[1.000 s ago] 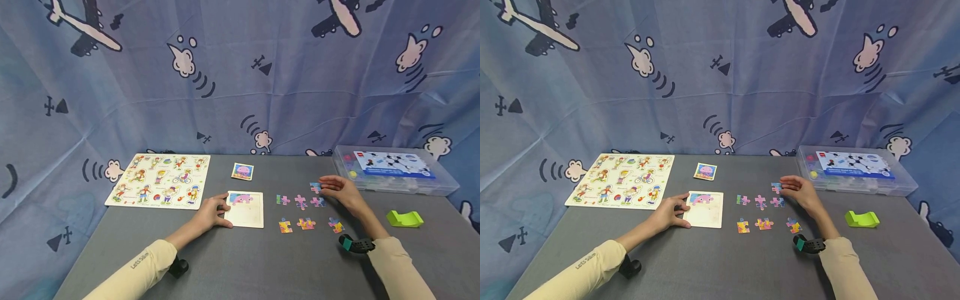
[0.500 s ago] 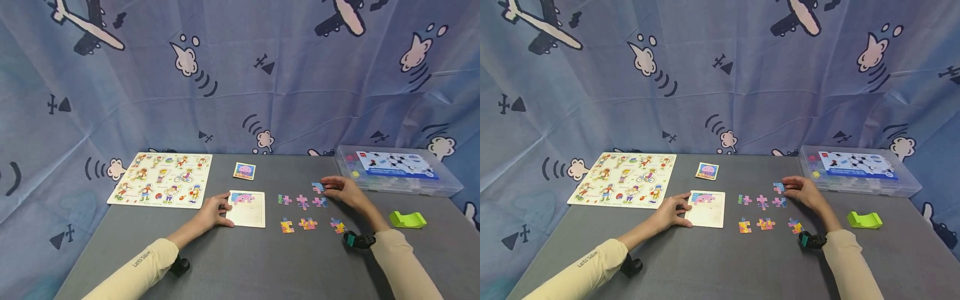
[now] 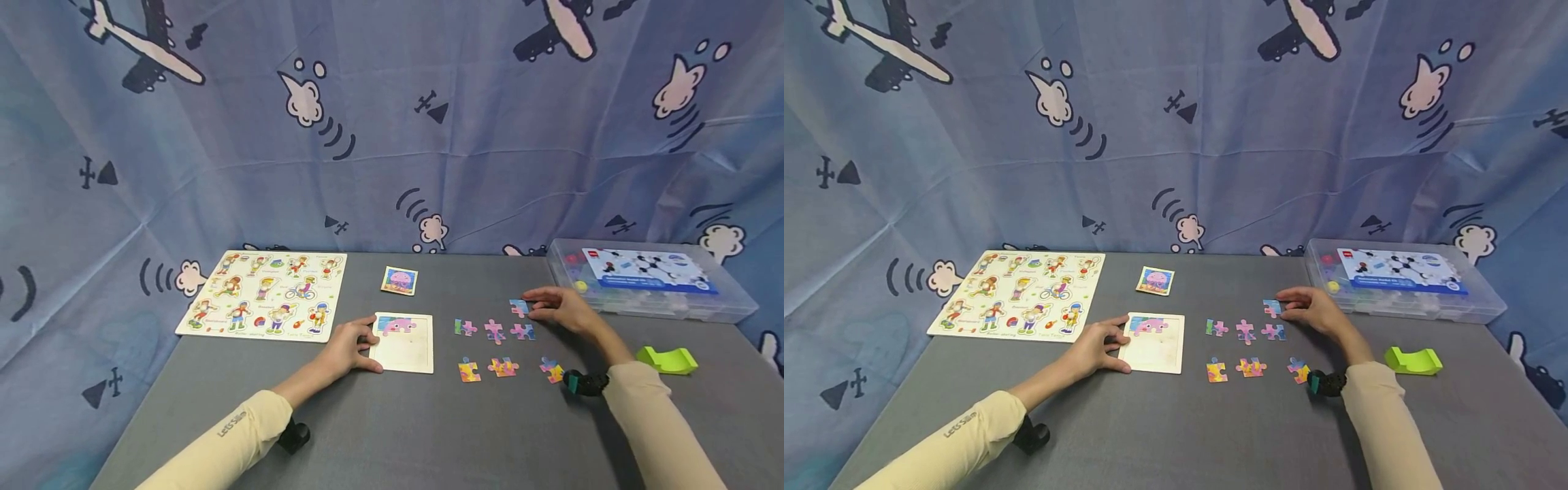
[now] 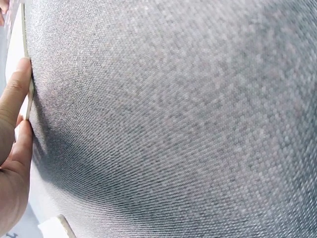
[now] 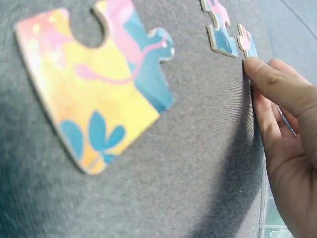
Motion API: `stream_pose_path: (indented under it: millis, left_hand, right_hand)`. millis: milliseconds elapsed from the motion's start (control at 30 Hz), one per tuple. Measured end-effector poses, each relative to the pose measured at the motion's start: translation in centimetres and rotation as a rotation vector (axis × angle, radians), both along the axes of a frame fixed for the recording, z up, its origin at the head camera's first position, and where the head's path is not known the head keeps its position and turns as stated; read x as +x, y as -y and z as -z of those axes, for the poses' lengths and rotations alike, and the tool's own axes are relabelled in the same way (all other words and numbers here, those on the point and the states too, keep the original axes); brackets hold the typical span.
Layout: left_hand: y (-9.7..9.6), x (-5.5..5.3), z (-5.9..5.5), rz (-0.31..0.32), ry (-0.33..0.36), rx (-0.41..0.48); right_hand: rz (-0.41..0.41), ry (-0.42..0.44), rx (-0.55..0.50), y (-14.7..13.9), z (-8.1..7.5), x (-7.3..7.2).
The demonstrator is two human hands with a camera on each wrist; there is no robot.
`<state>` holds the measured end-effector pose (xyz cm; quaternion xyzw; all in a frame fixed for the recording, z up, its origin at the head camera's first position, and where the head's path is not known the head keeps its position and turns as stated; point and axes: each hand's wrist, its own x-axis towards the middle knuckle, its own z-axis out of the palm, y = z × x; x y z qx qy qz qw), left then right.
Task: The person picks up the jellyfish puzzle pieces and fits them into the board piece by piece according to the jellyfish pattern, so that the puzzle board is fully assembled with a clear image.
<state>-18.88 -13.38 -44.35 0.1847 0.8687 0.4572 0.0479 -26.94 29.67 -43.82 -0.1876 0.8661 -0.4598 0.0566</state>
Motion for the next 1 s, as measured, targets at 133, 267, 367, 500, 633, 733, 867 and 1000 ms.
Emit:
stream_pose_path:
  millis: [133,267,367,500,633,733,867,1000]
  left_hand:
    - [0.00,-0.04,0.07,0.003,-0.001,0.002]
    - [0.00,-0.10,0.14,0.005,-0.011,-0.004]
    - [0.05,-0.11,0.20,0.000,-0.024,-0.015]
    - [0.13,-0.04,0.26,-0.003,-0.029,-0.017]
    - [0.10,0.00,0.29,0.001,-0.017,-0.008]
    - [0.05,-0.02,0.37,0.003,-0.015,-0.001]
    - [0.01,-0.02,0.42,0.003,-0.023,0.001]
    - [0.08,0.03,0.49,0.006,-0.016,0.003]
  right_hand:
    - [0.015,0.002,0.008,0.03,-0.05,-0.09]
    - [0.037,0.022,0.024,0.02,-0.13,-0.04]
    - [0.053,0.030,0.033,0.05,-0.06,-0.07]
    - [0.061,0.005,0.029,0.16,0.16,-0.21]
    - [0.068,-0.035,0.024,0.08,0.53,-0.12]
    - [0.076,-0.055,0.013,-0.02,0.76,0.08]
    - [0.094,-0.043,-0.028,-0.07,0.83,0.38]
    - [0.089,-0.015,-0.102,-0.10,0.78,0.63]
